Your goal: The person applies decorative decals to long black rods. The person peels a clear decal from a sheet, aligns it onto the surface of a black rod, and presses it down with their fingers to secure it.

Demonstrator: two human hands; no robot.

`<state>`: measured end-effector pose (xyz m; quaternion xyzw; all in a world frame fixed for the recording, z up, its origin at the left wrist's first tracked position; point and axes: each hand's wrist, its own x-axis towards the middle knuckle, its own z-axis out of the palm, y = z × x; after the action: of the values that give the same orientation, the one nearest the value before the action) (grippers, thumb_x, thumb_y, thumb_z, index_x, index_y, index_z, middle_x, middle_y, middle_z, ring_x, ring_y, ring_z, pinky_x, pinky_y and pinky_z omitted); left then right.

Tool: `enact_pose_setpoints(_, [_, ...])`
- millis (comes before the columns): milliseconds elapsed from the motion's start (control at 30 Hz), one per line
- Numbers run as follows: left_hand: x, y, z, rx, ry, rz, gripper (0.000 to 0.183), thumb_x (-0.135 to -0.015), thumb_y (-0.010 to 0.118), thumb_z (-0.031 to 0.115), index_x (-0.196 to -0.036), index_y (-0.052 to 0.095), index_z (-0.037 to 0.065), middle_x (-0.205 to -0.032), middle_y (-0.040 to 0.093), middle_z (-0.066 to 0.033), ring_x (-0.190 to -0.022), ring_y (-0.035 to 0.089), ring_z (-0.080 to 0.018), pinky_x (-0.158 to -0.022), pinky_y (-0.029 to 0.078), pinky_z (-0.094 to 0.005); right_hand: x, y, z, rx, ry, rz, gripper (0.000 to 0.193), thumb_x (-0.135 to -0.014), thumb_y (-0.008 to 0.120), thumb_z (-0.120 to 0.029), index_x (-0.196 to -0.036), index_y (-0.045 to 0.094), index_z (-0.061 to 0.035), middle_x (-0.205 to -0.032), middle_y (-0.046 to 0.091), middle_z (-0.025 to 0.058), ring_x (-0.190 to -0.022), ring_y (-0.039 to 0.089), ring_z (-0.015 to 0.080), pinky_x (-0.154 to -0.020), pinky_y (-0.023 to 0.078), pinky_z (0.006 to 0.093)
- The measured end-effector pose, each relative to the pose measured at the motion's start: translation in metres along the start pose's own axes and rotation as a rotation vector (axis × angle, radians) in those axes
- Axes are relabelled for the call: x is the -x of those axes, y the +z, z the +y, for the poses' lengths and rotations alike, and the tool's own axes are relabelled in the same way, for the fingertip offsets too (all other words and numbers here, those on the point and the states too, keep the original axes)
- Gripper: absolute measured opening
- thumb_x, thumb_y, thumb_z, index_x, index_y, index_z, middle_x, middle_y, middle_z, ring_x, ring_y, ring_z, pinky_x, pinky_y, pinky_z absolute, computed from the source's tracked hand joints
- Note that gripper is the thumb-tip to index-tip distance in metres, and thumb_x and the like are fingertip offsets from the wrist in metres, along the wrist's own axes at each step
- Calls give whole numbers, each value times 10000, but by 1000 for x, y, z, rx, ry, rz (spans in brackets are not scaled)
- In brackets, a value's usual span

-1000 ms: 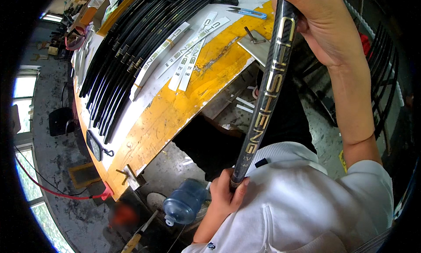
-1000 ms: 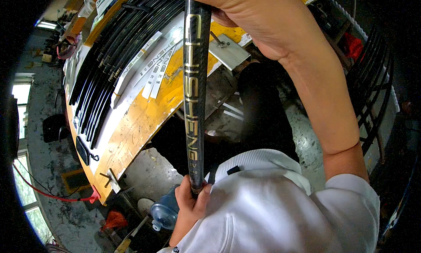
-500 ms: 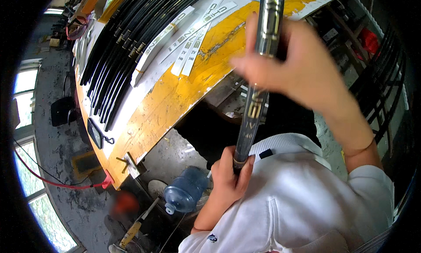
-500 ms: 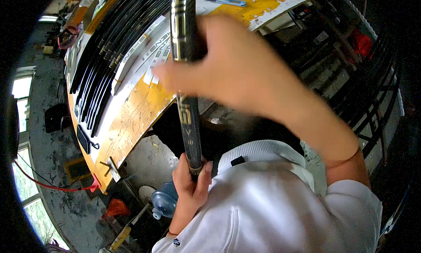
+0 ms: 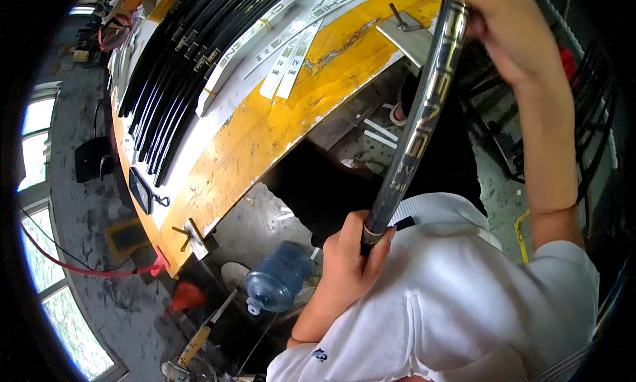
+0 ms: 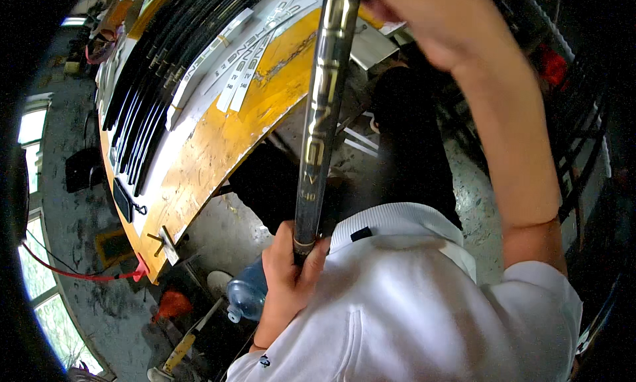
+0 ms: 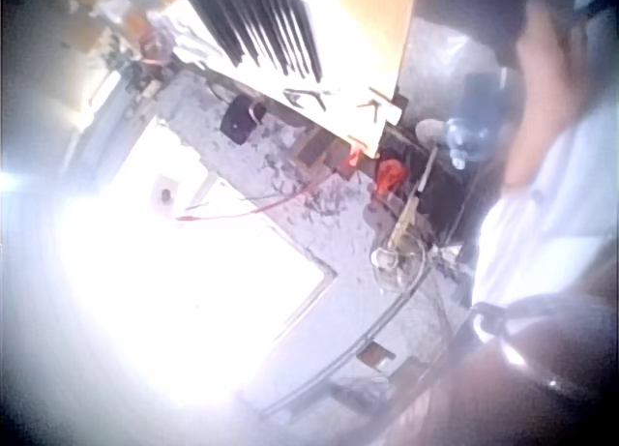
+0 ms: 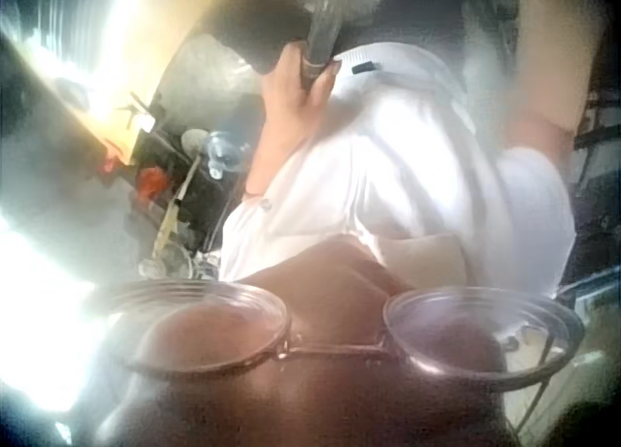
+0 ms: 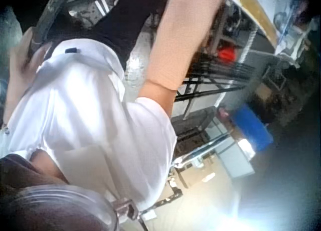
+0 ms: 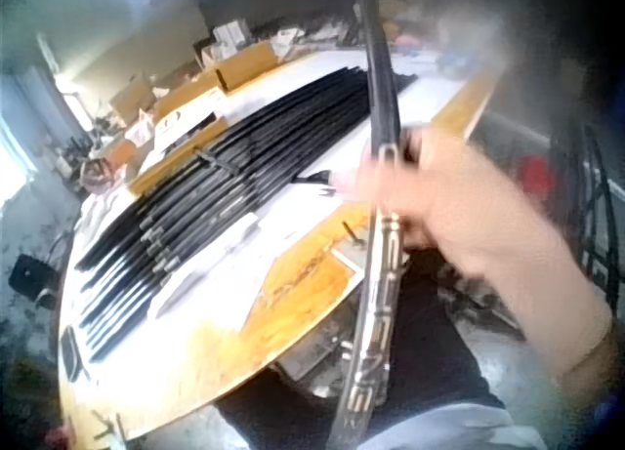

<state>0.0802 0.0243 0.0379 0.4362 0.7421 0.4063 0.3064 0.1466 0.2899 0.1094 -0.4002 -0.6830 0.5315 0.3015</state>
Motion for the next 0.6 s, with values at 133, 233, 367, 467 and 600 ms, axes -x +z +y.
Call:
enact_pose_setpoints(133, [3, 1, -5, 26, 24, -34, 197, -829, 676, 47, -927, 514, -9, -597, 538, -113, -484, 549, -226, -481, 431, -285, -13, -8, -15, -274, -135, -90, 358, -951, 542, -359, -750, 556, -63, -527, 428, -41, -397, 348, 37, -379, 338, 138])
enact_pose_setpoints(233, [5, 3, -7, 72, 9, -52, 201, -830, 685, 74, -906, 514, -1, -593, 531, -103, -478, 531, -228, -485, 427, -287, -8, -4, -14, -412, -191, -93, 396, -992, 457, -360, -761, 560, -56, -523, 412, -49, -390, 332, 33, -362, 278, 159])
enact_pose_setpoints(367, [6, 1, -9, 132, 7, -121, 218, -830, 695, 106, -901, 513, 8, -593, 521, -100, -472, 514, -232, -483, 418, -287, 3, -12, -16, -513, -171, -104, 429, -999, 425, -385, -776, 568, -47, -551, 478, -31, -384, 341, 22, -358, 251, 161])
enact_pose_setpoints(467, [7, 1, -12, 150, 25, -144, 226, -830, 699, 125, -891, 513, 13, -591, 514, -95, -468, 507, -223, -479, 408, -283, 4, -14, -16, -501, -271, -91, 437, -999, 421, -390, -784, 569, -40, -589, 530, -2, -373, 341, 17, -345, 256, 159])
enact_pose_setpoints(600, [7, 2, -12, 170, 38, -186, 226, -828, 704, 133, -878, 519, 14, -586, 510, -91, -471, 517, -210, -478, 402, -281, 3, -13, -15, -489, -404, -76, 429, -1007, 401, -368, -783, 548, -33, -599, 522, 12, -372, 346, 16, -334, 270, 144])
